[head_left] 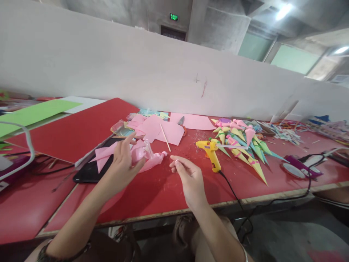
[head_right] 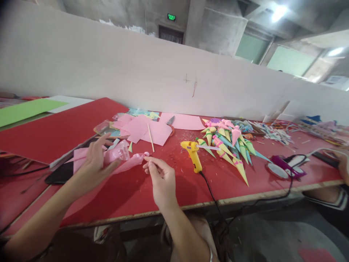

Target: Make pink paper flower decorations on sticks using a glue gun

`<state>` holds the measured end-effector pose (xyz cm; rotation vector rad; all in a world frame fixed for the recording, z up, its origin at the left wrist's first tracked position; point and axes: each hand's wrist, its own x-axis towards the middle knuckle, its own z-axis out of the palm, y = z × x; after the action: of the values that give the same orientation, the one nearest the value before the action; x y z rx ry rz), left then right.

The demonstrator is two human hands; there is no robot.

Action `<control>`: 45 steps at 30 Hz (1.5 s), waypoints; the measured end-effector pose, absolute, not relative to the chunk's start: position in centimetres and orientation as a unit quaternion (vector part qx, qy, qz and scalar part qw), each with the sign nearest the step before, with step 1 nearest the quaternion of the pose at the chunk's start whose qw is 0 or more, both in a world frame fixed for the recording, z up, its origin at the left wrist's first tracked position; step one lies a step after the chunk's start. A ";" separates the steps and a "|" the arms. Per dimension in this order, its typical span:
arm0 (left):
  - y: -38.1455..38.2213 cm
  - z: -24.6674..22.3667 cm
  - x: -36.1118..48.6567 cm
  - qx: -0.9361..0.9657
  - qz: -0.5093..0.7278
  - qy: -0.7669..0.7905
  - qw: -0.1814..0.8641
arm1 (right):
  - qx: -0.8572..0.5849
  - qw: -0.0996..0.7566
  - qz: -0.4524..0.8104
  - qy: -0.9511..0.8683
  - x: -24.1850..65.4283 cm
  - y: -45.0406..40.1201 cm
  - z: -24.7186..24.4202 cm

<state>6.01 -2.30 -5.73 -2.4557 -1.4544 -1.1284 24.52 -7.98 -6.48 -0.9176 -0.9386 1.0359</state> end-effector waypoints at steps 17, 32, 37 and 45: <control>-3.2 -5.2 7.0 -0.877 -0.232 -0.402 0.120 | -0.386 0.642 0.503 -0.431 24.2 -8.2 -6.4; -2.7 -8.8 7.8 -0.833 -0.260 -0.489 0.018 | -0.360 0.635 0.521 -0.443 24.3 -8.2 -6.5; -2.5 -9.1 7.7 -0.822 -0.270 -0.502 -0.015 | -0.391 0.633 0.494 -0.449 24.6 -8.2 -6.4; -2.5 -7.4 7.8 -0.827 -0.261 -0.491 -0.085 | -0.393 0.643 0.504 -0.421 24.6 -7.8 -6.9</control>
<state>7.84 -2.49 -7.36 -2.7488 -1.6304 -0.8660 24.59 -7.75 -6.91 -0.8958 -0.9599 1.1478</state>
